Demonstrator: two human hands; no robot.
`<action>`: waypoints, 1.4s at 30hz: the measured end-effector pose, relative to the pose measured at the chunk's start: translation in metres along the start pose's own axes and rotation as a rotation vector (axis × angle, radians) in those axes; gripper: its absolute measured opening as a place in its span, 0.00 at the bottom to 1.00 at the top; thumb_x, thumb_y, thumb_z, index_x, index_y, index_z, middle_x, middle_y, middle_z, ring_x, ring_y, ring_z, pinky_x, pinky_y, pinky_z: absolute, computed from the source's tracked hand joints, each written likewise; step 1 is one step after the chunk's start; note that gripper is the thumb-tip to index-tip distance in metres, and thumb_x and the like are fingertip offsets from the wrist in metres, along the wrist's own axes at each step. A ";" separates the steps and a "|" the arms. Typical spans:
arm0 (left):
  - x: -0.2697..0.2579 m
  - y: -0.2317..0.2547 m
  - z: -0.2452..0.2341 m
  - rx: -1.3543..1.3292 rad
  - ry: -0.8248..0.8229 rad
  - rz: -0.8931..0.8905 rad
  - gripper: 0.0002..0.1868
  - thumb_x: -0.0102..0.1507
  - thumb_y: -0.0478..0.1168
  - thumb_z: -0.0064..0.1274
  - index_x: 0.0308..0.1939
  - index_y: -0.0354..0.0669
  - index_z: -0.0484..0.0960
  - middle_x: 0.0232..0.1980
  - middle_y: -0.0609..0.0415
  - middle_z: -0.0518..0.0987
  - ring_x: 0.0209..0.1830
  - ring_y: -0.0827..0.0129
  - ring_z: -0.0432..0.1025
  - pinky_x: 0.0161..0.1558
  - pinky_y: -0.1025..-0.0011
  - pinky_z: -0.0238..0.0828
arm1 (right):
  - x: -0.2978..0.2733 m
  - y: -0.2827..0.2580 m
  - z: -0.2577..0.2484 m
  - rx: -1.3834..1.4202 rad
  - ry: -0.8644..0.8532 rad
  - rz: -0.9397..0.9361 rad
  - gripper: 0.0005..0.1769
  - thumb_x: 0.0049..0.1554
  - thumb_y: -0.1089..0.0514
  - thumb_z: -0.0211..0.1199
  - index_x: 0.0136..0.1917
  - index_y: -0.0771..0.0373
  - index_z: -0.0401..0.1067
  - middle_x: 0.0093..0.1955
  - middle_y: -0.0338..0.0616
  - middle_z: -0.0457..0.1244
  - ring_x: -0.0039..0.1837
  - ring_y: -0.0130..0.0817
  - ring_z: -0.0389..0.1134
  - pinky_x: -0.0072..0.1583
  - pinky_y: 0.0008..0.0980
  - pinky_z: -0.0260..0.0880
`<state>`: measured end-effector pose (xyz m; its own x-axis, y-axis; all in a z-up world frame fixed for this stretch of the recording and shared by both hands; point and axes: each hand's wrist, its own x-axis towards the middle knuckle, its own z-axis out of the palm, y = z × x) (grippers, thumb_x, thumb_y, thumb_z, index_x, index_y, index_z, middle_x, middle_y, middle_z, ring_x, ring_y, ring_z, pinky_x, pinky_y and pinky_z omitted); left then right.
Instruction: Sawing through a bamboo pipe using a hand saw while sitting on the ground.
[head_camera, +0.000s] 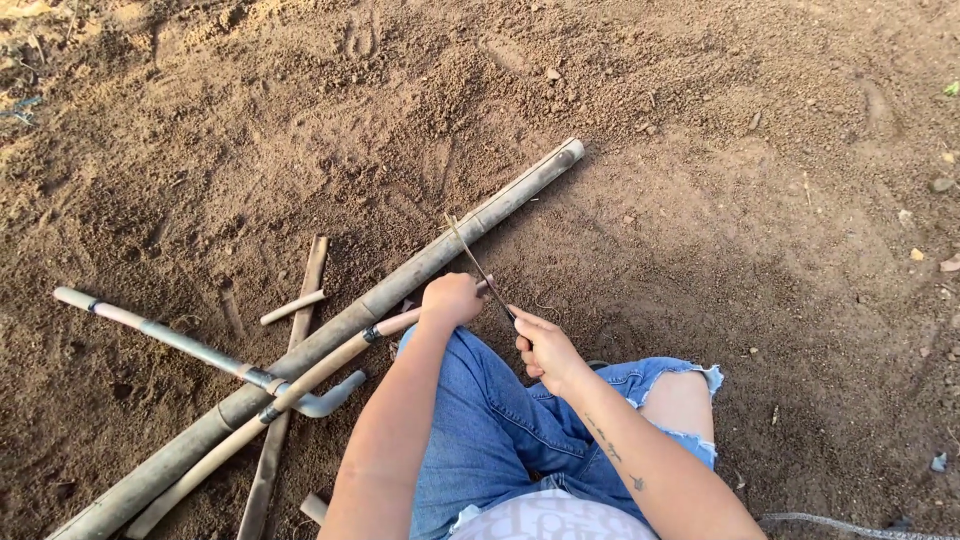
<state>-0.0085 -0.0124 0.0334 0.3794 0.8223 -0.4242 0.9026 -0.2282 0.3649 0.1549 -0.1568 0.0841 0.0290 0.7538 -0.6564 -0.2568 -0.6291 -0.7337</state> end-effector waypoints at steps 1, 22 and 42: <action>-0.002 -0.001 0.000 -0.003 -0.001 -0.002 0.21 0.63 0.54 0.55 0.50 0.45 0.90 0.49 0.43 0.88 0.57 0.48 0.83 0.57 0.53 0.81 | -0.001 0.003 -0.001 -0.003 0.000 0.003 0.28 0.71 0.52 0.52 0.83 0.48 0.60 0.35 0.34 0.55 0.26 0.17 0.48 0.27 0.15 0.44; 0.003 -0.022 0.002 -0.574 -0.062 -0.080 0.28 0.60 0.64 0.49 0.40 0.46 0.92 0.32 0.49 0.86 0.44 0.50 0.82 0.52 0.54 0.76 | -0.061 0.033 -0.046 0.132 -0.009 0.039 0.30 0.69 0.53 0.54 0.83 0.51 0.60 0.35 0.35 0.51 0.26 0.18 0.47 0.27 0.17 0.46; 0.053 -0.061 0.052 -0.931 -0.060 -0.006 0.20 0.63 0.58 0.57 0.37 0.45 0.90 0.26 0.52 0.84 0.28 0.67 0.75 0.33 0.77 0.66 | -0.062 0.037 -0.042 -0.186 -0.006 -0.065 0.29 0.72 0.54 0.50 0.84 0.61 0.57 0.37 0.39 0.57 0.30 0.21 0.52 0.32 0.20 0.51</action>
<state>-0.0327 0.0178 -0.0538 0.4080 0.7881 -0.4610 0.3880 0.3074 0.8689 0.1838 -0.2347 0.0899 0.0335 0.7947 -0.6061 -0.0712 -0.6030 -0.7946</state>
